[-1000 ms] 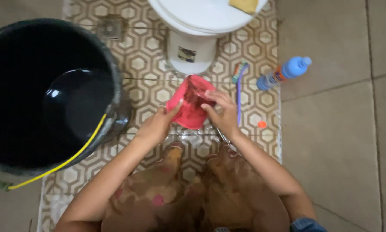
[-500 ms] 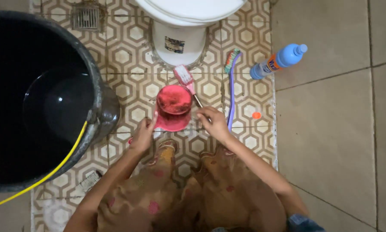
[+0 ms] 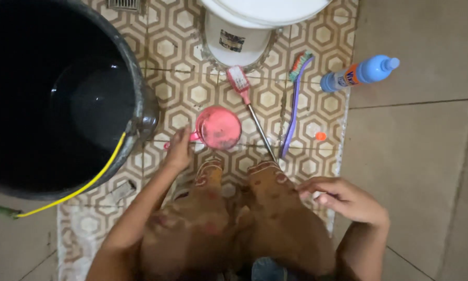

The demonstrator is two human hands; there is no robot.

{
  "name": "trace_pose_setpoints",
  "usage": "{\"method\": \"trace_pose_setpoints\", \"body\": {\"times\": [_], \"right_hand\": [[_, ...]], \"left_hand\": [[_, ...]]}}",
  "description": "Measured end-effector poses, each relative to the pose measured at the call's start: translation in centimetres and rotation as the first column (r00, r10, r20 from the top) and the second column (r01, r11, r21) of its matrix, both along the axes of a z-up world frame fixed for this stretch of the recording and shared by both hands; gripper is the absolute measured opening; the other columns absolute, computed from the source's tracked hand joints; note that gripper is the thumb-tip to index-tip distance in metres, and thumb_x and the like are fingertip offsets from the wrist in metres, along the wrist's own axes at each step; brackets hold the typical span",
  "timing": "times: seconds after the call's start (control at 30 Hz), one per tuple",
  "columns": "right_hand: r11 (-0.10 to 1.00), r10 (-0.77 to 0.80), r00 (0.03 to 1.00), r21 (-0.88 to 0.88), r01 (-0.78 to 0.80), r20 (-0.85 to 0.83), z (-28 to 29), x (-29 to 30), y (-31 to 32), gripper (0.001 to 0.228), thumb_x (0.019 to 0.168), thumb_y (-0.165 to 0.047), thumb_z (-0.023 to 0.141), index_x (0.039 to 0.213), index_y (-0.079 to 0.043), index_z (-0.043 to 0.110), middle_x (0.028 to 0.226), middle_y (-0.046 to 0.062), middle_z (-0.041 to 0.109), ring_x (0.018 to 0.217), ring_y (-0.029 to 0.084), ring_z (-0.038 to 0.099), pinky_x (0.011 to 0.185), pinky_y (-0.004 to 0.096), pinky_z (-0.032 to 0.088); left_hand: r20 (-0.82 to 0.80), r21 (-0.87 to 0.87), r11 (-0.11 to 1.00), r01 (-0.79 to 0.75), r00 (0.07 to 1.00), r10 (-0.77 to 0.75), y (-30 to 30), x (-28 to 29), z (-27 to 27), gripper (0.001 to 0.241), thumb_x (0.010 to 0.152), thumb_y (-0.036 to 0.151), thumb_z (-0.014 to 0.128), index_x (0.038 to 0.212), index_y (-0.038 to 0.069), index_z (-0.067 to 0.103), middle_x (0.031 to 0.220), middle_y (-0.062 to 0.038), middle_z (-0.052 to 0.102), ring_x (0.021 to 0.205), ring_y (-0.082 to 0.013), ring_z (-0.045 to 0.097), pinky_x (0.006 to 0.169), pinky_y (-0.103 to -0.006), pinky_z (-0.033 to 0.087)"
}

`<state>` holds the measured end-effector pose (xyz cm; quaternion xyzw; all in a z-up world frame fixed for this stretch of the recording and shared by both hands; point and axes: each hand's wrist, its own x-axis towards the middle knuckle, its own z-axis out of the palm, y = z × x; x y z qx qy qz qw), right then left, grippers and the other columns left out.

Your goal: The person cleans a toilet by scrubbing it with a brush and pouring water from a dipper, then scrubs the dipper using cleaner and a brush before rinsing it with water.

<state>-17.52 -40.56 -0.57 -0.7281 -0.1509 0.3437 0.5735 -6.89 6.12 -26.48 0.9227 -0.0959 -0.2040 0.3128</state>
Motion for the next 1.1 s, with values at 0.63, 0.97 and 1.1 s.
{"method": "trace_pose_setpoints", "body": {"times": [0.63,0.97,1.1], "right_hand": [[0.617,-0.766,0.345,-0.467,0.633,-0.543,19.2,-20.2,7.0,0.054,0.101,-0.047,0.056,0.117,0.002,0.073,0.11,0.011,0.075,0.101,0.021,0.068,0.091,0.037,0.054],[0.761,-0.604,0.652,-0.087,0.643,-0.459,22.3,-15.6,14.9,0.045,0.111,-0.041,0.053,0.126,0.0,0.063,0.123,0.009,0.059,0.111,0.02,0.054,0.101,0.039,0.047],[0.995,-0.03,0.901,0.076,0.07,-0.433,23.9,-22.0,22.4,0.041,0.1,-0.034,0.061,0.127,-0.005,0.064,0.116,0.011,0.072,0.107,0.021,0.064,0.098,0.038,0.047]], "left_hand": [[-0.719,-0.029,0.277,-0.96,0.213,0.661,5.9,-29.8,48.1,0.048,0.106,0.04,0.048,0.124,-0.001,0.065,0.121,-0.016,0.072,0.108,-0.0283,0.068,0.096,-0.04,0.053],[-0.639,-0.456,0.559,-0.692,0.692,0.336,-1.9,-24.9,53.6,0.056,0.105,0.043,0.046,0.138,0.0,0.06,0.14,-0.014,0.065,0.13,-0.0244,0.059,0.112,-0.0366,0.043],[-0.788,-0.372,0.775,-0.511,0.615,0.028,-4.9,-30.1,47.5,0.057,0.104,0.042,0.052,0.146,0.004,0.05,0.15,-0.009,0.052,0.14,-0.0191,0.045,0.115,-0.0339,0.034]]}}
